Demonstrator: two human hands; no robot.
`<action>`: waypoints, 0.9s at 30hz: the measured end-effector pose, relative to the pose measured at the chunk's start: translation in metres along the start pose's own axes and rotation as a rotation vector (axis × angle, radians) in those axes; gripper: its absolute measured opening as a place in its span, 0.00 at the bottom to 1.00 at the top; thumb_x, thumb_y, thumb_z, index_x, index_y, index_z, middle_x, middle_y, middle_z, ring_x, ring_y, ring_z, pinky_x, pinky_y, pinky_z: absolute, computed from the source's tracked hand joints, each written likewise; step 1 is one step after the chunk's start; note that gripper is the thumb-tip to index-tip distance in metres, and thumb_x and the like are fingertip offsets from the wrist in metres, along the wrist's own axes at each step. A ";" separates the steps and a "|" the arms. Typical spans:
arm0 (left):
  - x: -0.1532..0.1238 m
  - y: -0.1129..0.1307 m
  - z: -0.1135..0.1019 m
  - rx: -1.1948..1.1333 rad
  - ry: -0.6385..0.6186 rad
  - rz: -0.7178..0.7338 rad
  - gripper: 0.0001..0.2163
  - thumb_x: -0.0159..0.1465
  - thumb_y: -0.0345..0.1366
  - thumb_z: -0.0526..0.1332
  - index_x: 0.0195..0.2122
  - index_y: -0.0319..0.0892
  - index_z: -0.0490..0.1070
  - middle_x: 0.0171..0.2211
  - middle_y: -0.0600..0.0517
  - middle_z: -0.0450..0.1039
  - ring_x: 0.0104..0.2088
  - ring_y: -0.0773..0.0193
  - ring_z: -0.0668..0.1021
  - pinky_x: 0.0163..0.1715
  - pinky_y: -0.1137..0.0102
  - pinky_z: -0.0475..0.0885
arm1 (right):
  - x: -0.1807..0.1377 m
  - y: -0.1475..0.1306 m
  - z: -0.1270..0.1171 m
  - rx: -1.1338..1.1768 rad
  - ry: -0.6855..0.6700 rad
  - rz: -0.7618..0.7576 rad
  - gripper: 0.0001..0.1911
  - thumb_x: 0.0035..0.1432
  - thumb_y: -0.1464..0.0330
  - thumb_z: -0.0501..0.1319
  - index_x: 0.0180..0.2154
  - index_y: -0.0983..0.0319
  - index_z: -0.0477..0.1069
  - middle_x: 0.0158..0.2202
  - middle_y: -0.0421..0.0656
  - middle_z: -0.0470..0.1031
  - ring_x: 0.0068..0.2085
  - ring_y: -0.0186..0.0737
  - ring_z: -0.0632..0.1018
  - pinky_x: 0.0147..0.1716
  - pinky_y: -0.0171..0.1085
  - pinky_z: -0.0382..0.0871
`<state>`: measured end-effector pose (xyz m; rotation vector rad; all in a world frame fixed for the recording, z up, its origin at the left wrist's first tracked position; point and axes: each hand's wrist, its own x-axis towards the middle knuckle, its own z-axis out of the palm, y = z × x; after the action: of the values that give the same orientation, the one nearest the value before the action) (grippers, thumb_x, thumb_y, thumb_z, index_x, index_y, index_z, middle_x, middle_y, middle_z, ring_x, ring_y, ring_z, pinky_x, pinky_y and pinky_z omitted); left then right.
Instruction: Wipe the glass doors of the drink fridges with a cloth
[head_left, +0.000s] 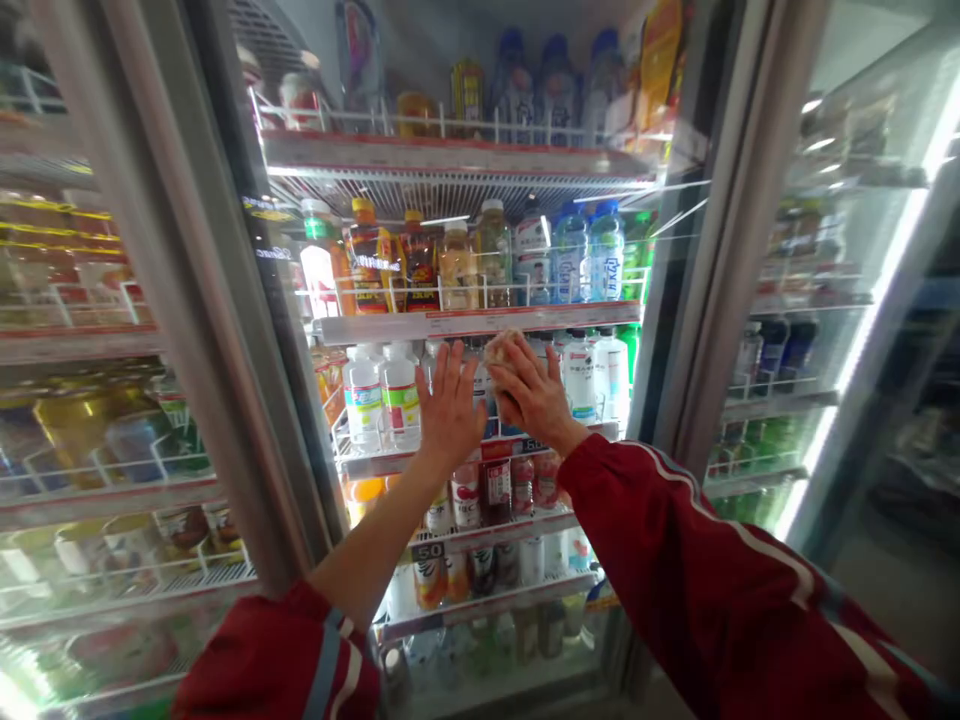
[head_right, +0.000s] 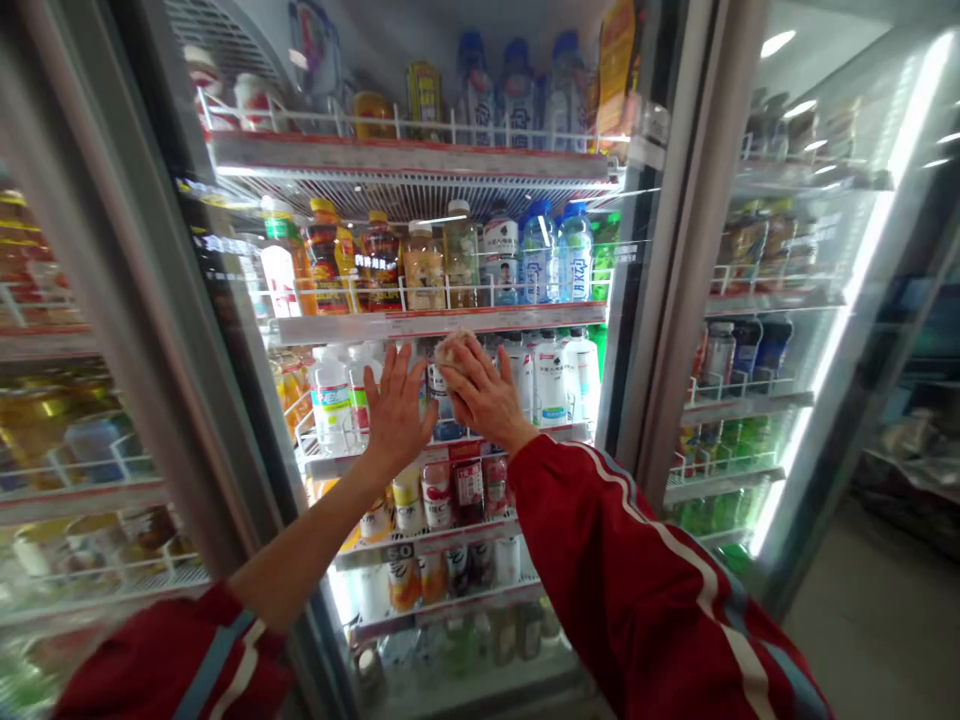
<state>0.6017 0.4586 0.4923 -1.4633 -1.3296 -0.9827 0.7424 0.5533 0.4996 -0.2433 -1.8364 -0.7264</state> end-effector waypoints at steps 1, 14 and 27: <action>0.002 0.003 0.001 0.001 0.001 0.009 0.25 0.58 0.31 0.57 0.58 0.40 0.58 0.64 0.41 0.53 0.67 0.55 0.51 0.65 0.52 0.36 | -0.001 0.002 -0.001 -0.009 -0.001 0.003 0.17 0.62 0.66 0.53 0.52 0.56 0.67 0.62 0.46 0.61 0.66 0.43 0.55 0.64 0.54 0.41; 0.007 0.028 0.018 -0.048 -0.054 0.043 0.26 0.59 0.31 0.56 0.60 0.41 0.55 0.65 0.43 0.50 0.67 0.57 0.49 0.65 0.52 0.34 | -0.019 0.024 -0.008 -0.056 0.076 0.074 0.17 0.61 0.68 0.53 0.52 0.56 0.67 0.63 0.47 0.59 0.67 0.44 0.54 0.63 0.54 0.44; 0.009 0.045 0.034 -0.062 -0.062 0.065 0.28 0.59 0.31 0.56 0.61 0.40 0.54 0.65 0.42 0.50 0.67 0.58 0.48 0.65 0.53 0.31 | -0.031 0.067 -0.017 -0.085 0.078 0.244 0.21 0.61 0.69 0.52 0.56 0.55 0.63 0.67 0.43 0.52 0.67 0.45 0.52 0.63 0.55 0.44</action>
<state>0.6468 0.4928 0.4872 -1.5854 -1.2981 -0.9503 0.8004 0.6021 0.4993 -0.4788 -1.6680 -0.6340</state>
